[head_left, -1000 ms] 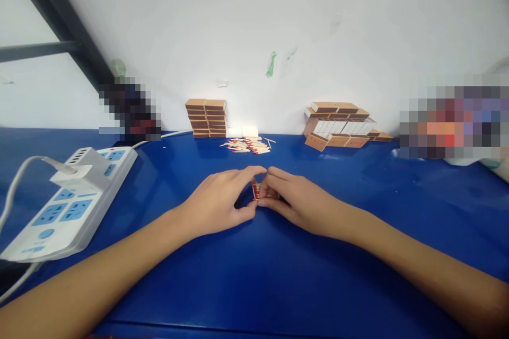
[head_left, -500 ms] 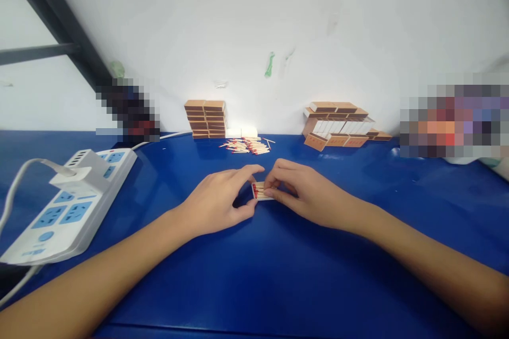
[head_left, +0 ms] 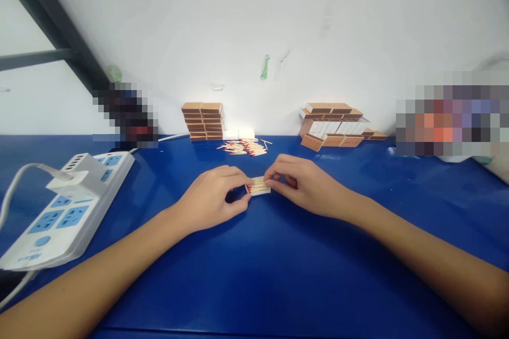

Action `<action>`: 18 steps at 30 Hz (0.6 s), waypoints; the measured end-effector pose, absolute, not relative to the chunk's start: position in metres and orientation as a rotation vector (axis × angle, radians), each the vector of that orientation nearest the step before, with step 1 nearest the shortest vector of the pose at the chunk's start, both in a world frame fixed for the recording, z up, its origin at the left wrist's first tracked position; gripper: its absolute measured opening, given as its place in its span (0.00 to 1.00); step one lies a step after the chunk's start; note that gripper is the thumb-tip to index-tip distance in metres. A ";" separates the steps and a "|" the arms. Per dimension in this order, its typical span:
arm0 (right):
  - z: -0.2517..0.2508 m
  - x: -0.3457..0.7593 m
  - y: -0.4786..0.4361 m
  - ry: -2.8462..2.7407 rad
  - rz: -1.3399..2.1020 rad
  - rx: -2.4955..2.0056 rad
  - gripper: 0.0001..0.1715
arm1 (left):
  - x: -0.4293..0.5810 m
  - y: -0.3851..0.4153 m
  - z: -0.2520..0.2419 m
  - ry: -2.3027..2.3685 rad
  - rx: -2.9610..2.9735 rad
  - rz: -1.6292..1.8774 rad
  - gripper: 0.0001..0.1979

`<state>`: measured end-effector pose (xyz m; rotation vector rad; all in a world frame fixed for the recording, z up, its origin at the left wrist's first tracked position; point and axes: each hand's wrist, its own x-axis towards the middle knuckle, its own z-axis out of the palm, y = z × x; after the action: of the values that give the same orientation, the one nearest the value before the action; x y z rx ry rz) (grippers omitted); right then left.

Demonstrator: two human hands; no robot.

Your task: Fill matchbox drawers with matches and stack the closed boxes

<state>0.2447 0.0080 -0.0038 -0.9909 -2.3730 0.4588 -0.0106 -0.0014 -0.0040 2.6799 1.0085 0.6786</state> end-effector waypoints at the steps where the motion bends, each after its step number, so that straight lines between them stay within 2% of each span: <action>1: -0.005 0.243 0.007 -2.367 0.467 -1.001 0.08 | -0.010 -0.002 -0.004 0.993 2.684 0.686 0.12; 11: -0.005 0.238 0.004 -2.304 0.475 -0.994 0.04 | -0.008 -0.003 -0.005 0.921 2.673 0.713 0.15; 18: 0.008 0.245 0.008 -2.316 0.464 -1.031 0.05 | -0.009 -0.004 -0.004 0.962 2.660 0.694 0.18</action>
<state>0.2445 0.0079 0.0081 -1.0307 -2.3155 0.4636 -0.0088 -0.0043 -0.0044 2.6601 0.9623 0.6942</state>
